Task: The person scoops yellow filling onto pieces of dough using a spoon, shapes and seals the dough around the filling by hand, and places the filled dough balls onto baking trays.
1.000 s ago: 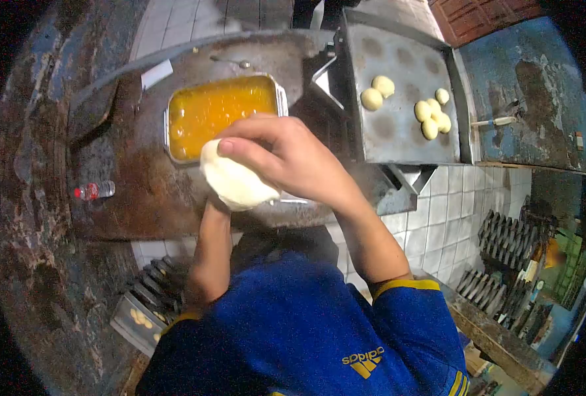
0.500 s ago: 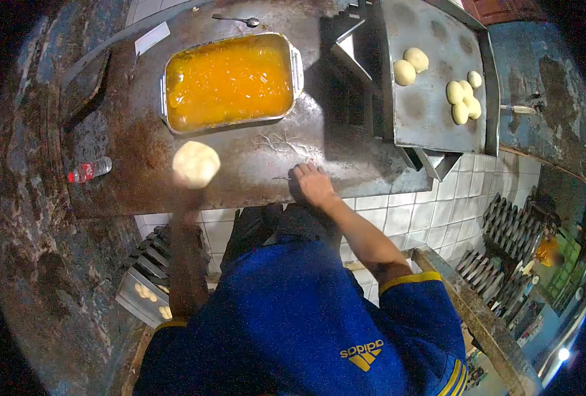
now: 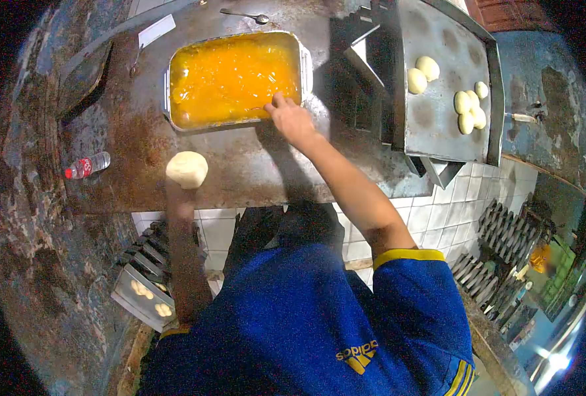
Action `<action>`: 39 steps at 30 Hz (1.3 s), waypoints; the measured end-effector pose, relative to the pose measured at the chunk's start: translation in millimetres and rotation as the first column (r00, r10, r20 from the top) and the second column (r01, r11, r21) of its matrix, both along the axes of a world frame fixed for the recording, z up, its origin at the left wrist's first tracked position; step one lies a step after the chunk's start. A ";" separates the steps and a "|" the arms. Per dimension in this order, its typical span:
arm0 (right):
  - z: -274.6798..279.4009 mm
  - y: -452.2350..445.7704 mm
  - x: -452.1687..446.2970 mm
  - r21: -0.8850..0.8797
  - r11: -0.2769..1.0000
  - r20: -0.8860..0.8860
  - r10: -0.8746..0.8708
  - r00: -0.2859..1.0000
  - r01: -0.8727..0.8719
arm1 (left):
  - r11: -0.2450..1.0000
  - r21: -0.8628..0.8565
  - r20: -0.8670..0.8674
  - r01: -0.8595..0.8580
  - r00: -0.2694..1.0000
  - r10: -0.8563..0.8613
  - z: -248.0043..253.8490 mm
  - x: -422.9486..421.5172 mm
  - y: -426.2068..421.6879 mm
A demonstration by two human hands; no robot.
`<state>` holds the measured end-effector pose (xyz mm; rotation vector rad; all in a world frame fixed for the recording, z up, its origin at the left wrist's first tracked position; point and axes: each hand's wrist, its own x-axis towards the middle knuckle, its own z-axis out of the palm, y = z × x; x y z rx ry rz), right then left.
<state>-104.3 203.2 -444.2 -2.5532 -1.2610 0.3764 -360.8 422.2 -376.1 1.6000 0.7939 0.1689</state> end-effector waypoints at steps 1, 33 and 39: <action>-1.8 3.1 1.3 -0.097 0.995 0.017 0.035 0.999 -0.033 | 1.000 -0.001 -0.001 -0.001 1.000 0.001 -15.7 -7.1 4.5; 72.7 28.6 20.8 0.249 0.966 -0.815 0.167 0.555 0.074 | 0.770 0.551 -0.144 0.321 0.946 -0.291 -28.8 3.0 49.9; 161.7 38.2 -53.9 0.506 0.862 -0.468 0.231 0.853 0.044 | 0.921 0.360 0.126 0.151 0.970 -0.208 64.6 64.7 12.4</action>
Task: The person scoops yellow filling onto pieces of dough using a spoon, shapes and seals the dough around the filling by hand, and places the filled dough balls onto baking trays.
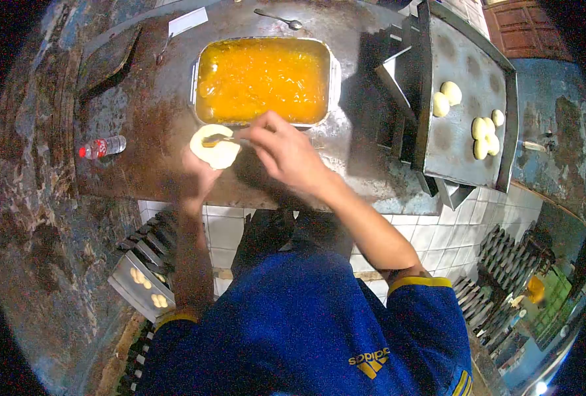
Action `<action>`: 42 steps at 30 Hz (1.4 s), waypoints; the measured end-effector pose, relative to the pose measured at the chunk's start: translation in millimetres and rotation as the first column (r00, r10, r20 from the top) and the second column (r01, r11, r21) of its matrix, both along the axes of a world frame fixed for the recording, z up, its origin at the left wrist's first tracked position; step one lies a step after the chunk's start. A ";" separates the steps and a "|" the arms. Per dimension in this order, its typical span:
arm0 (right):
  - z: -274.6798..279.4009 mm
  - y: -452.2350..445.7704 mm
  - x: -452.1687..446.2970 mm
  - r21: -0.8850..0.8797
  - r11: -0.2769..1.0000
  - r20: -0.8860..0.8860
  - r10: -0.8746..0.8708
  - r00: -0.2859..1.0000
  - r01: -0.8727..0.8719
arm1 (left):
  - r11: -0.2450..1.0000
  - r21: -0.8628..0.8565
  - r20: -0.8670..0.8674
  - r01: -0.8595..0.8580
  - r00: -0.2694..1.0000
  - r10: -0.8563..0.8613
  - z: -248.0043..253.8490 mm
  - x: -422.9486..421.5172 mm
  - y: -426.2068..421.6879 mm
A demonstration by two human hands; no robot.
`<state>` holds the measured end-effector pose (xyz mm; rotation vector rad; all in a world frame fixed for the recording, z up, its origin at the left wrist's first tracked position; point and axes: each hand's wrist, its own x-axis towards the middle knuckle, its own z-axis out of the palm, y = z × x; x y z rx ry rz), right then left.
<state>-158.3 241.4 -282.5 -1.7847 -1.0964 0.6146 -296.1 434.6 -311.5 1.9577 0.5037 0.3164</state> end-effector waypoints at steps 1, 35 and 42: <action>-0.2 0.2 -7.7 0.025 0.999 0.133 -0.038 0.990 0.035 | 0.999 -0.048 0.007 -0.002 1.000 0.003 3.5 4.2 -1.9; 39.8 -68.9 -29.3 0.032 0.927 -0.444 -0.321 0.837 0.373 | 0.424 -0.779 0.086 0.461 0.749 -0.658 67.2 21.1 -43.6; 79.6 -70.6 -29.3 -0.026 0.934 -0.670 -0.280 0.688 0.356 | 0.495 -0.812 0.179 0.308 0.940 -0.290 60.6 16.4 -80.2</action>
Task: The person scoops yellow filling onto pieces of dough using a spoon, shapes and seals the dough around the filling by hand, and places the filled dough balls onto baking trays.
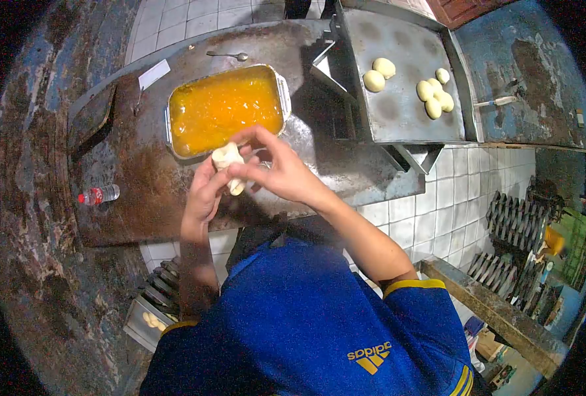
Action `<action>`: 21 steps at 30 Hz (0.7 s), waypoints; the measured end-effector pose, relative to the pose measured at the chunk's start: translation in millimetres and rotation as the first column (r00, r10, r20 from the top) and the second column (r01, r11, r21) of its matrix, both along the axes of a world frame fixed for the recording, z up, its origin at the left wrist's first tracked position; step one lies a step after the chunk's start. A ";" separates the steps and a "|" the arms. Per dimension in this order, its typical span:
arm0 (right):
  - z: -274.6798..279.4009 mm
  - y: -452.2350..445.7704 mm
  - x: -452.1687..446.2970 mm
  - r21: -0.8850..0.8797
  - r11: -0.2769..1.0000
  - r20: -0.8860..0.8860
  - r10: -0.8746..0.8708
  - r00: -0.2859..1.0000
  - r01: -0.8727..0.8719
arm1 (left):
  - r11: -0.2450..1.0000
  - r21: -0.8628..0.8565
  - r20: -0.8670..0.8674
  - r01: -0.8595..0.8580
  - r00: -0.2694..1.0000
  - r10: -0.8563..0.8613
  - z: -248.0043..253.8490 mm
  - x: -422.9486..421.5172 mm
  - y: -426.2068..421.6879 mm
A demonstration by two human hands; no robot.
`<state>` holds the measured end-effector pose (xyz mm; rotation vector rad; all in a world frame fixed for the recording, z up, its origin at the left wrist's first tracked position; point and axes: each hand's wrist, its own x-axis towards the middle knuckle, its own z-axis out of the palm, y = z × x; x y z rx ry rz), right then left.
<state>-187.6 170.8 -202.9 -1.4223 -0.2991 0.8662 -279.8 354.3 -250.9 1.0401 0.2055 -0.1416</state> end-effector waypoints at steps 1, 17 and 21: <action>8.0 0.7 0.5 -0.001 1.000 0.005 -0.001 1.000 0.001 | 0.998 -0.026 -0.007 -0.058 0.998 0.058 5.1 0.1 -3.8; 31.5 0.6 24.4 -0.099 0.994 0.622 0.095 0.777 -0.042 | 0.987 0.125 0.021 -0.098 0.995 0.097 18.2 5.0 -7.0; 54.8 1.7 16.6 -0.150 0.985 0.752 0.061 0.656 0.081 | 0.965 -0.100 -0.081 -0.244 0.968 0.237 23.0 11.5 -22.3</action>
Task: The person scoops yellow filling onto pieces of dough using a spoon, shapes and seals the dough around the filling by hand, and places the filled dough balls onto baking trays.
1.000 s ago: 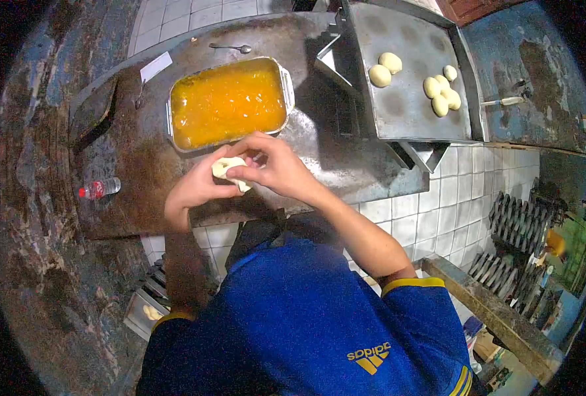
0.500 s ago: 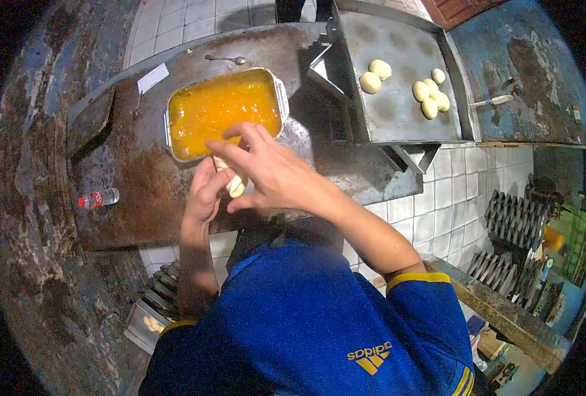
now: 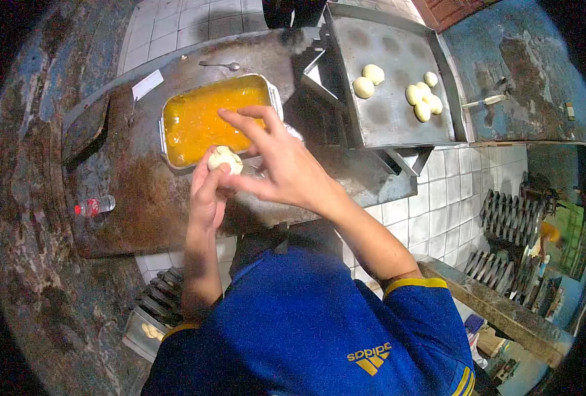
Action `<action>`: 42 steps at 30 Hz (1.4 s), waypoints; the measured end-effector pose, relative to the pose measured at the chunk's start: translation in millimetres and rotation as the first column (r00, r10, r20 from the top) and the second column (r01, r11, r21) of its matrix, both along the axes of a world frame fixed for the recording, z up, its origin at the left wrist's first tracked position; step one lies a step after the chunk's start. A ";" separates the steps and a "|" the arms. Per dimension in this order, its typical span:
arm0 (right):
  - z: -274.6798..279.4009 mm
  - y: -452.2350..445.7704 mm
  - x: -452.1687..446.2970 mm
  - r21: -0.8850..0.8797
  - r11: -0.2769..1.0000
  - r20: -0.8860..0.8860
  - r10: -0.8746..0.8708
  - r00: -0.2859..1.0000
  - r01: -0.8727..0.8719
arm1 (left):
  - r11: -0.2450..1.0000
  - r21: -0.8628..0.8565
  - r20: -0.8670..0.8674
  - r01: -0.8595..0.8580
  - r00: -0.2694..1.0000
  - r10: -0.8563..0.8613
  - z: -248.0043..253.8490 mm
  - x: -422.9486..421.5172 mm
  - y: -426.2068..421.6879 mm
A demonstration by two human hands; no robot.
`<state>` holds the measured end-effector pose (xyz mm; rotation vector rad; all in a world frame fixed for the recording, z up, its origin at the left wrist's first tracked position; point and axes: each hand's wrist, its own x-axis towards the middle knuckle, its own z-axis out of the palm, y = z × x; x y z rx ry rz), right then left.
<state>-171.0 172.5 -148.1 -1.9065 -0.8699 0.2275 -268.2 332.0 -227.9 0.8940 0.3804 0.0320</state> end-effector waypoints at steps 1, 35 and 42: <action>-4.4 -1.3 1.4 -0.020 1.000 0.116 0.025 0.993 -0.023 | 1.000 -0.003 -0.002 -0.002 1.000 0.002 6.3 1.8 -5.3; -15.8 -244.0 72.8 0.674 0.731 -0.311 0.154 0.938 0.104 | 0.927 0.345 0.673 -0.148 0.727 -0.134 100.3 141.8 -274.9; 17.9 -306.3 147.5 -0.025 0.995 -0.351 0.084 0.933 -0.100 | 0.674 0.681 0.370 -0.286 0.929 0.019 35.3 172.1 -263.8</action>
